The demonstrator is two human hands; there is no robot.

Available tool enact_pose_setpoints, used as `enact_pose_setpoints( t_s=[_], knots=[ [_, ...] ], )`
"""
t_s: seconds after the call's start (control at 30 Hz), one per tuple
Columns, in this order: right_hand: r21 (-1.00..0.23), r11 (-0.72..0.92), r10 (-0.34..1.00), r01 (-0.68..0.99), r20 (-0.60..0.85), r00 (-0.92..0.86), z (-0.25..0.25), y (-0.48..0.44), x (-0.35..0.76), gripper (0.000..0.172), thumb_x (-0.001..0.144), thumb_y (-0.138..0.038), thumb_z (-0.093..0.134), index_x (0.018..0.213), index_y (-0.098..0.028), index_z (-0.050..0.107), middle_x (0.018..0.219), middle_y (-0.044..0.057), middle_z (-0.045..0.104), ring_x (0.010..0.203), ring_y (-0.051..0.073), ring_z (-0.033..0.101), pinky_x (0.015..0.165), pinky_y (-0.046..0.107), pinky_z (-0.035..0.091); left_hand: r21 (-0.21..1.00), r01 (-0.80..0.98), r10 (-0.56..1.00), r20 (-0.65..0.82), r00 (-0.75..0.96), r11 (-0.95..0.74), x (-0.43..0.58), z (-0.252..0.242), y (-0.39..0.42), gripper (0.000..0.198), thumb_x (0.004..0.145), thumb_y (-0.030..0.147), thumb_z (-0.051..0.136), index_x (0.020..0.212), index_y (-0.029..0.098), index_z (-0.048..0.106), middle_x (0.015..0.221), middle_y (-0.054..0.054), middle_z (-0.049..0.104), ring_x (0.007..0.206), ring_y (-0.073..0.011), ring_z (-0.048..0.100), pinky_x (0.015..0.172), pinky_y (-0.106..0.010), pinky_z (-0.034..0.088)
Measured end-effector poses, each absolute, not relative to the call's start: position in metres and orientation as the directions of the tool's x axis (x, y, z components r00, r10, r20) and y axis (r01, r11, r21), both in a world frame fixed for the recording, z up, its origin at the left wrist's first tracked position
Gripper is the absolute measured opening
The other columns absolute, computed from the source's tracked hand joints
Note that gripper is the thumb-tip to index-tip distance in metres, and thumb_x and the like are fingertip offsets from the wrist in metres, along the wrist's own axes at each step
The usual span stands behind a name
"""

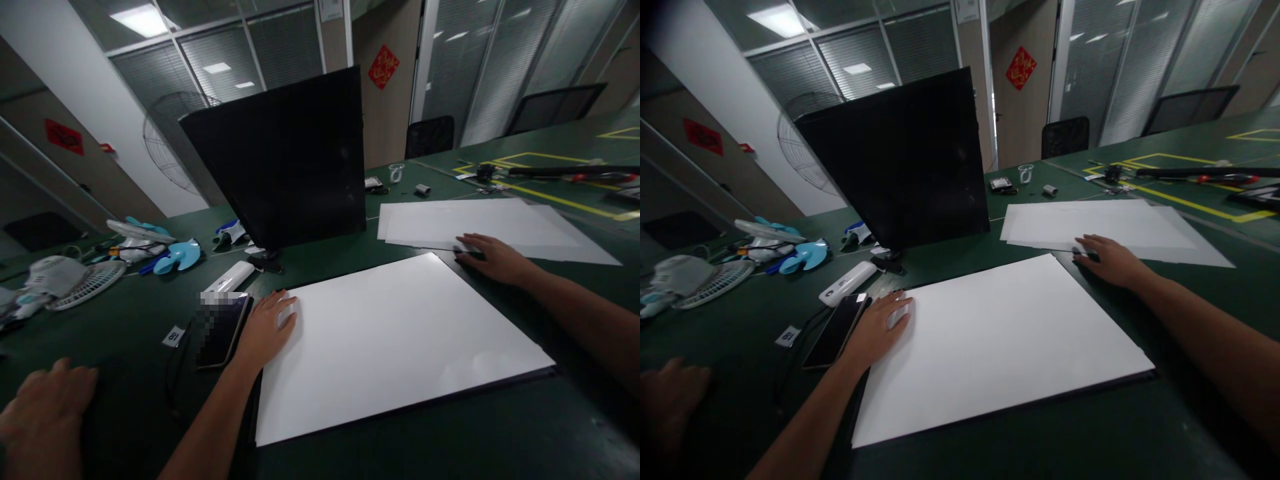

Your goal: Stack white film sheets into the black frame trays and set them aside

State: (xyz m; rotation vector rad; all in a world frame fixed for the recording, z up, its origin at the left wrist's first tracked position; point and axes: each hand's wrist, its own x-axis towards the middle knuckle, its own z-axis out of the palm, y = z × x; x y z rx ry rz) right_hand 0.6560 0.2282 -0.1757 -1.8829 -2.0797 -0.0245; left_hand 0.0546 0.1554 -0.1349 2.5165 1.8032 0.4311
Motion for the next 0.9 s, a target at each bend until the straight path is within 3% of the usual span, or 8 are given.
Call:
enact_pose_setpoints(
  t_s=[0.13,0.2,0.3,0.4,0.5,0.6,0.73,0.9],
  knots=[
    [-0.161,0.004,0.974,0.987,0.222,0.033,-0.182,0.234,0.674,0.080,0.100,-0.066,0.034,0.161,-0.016,0.045,0.173,0.014,0.030,0.160,0.035,0.025,0.128,0.063,0.023,0.124,0.933,0.928,0.209,0.309,-0.339,0.057,-0.131,0.153,0.045,0.101,0.039,0.051,0.140,0.023,0.070,0.155,-0.012,0.061,0.146,-0.0336,0.054,0.126,-0.057,0.037],
    [-0.144,-0.057,0.979,0.988,0.186,0.084,-0.181,0.235,0.681,0.083,0.100,-0.070,0.029,0.163,-0.018,0.042,0.174,0.014,0.027,0.160,0.038,0.024,0.124,0.073,0.020,0.130,0.932,0.928,0.208,0.308,-0.338,0.057,-0.130,0.151,0.045,0.102,0.041,0.051,0.139,0.023,0.070,0.155,-0.012,0.061,0.146,-0.0340,0.054,0.126,-0.057,0.038],
    [-0.125,-0.137,0.980,0.983,0.125,0.153,-0.177,0.235,0.688,0.087,0.098,-0.076,0.027,0.161,-0.019,0.046,0.168,0.017,0.038,0.152,0.044,0.037,0.115,0.079,0.029,0.154,0.928,0.930,0.200,0.307,-0.339,0.056,-0.131,0.151,0.047,0.103,0.044,0.051,0.142,0.023,0.068,0.157,-0.012,0.058,0.149,-0.0339,0.051,0.127,-0.057,0.036],
    [-0.096,-0.159,0.979,0.983,0.112,0.170,-0.169,0.232,0.687,0.084,0.095,-0.079,0.032,0.150,-0.022,0.060,0.161,0.017,0.050,0.139,0.047,0.051,0.108,0.071,0.042,0.170,0.924,0.932,0.184,0.313,-0.344,0.054,-0.135,0.152,0.050,0.104,0.046,0.050,0.145,0.021,0.066,0.161,-0.013,0.054,0.152,-0.0340,0.046,0.128,-0.057,0.033],
    [-0.071,-0.141,0.981,0.987,0.122,0.149,-0.159,0.227,0.682,0.070,0.100,-0.069,0.031,0.139,-0.024,0.069,0.151,0.014,0.061,0.130,0.040,0.059,0.106,0.057,0.048,0.187,0.919,0.930,0.193,0.313,-0.348,0.052,-0.138,0.153,0.051,0.103,0.047,0.052,0.145,0.021,0.065,0.162,-0.013,0.053,0.153,-0.0337,0.045,0.129,-0.056,0.032],
    [-0.051,-0.174,0.973,0.983,0.144,0.180,-0.150,0.220,0.674,0.066,0.104,-0.053,0.021,0.142,-0.023,0.066,0.137,0.018,0.069,0.116,0.038,0.066,0.096,0.053,0.051,0.202,0.914,0.929,0.198,0.313,-0.351,0.052,-0.140,0.154,0.050,0.103,0.047,0.052,0.145,0.022,0.064,0.162,-0.012,0.053,0.154,-0.0331,0.044,0.129,-0.055,0.032],
    [-0.039,-0.247,0.945,0.968,0.211,0.250,-0.143,0.213,0.661,0.066,0.104,-0.053,0.019,0.144,-0.023,0.062,0.118,0.022,0.074,0.097,0.039,0.070,0.079,0.050,0.051,0.220,0.912,0.933,0.182,0.309,-0.345,0.053,-0.140,0.154,0.055,0.103,0.048,0.051,0.149,0.020,0.059,0.164,-0.014,0.050,0.157,-0.0340,0.038,0.129,-0.057,0.031],
    [-0.071,-0.312,0.900,0.947,0.298,0.319,-0.135,0.207,0.646,0.059,0.098,-0.062,0.035,0.120,-0.022,0.071,0.099,0.020,0.074,0.088,0.040,0.070,0.072,0.049,0.052,0.220,0.915,0.936,0.181,0.304,-0.339,0.053,-0.139,0.153,0.060,0.103,0.050,0.050,0.154,0.017,0.055,0.166,-0.016,0.046,0.157,-0.0345,0.037,0.129,-0.056,0.030]
  ],
)
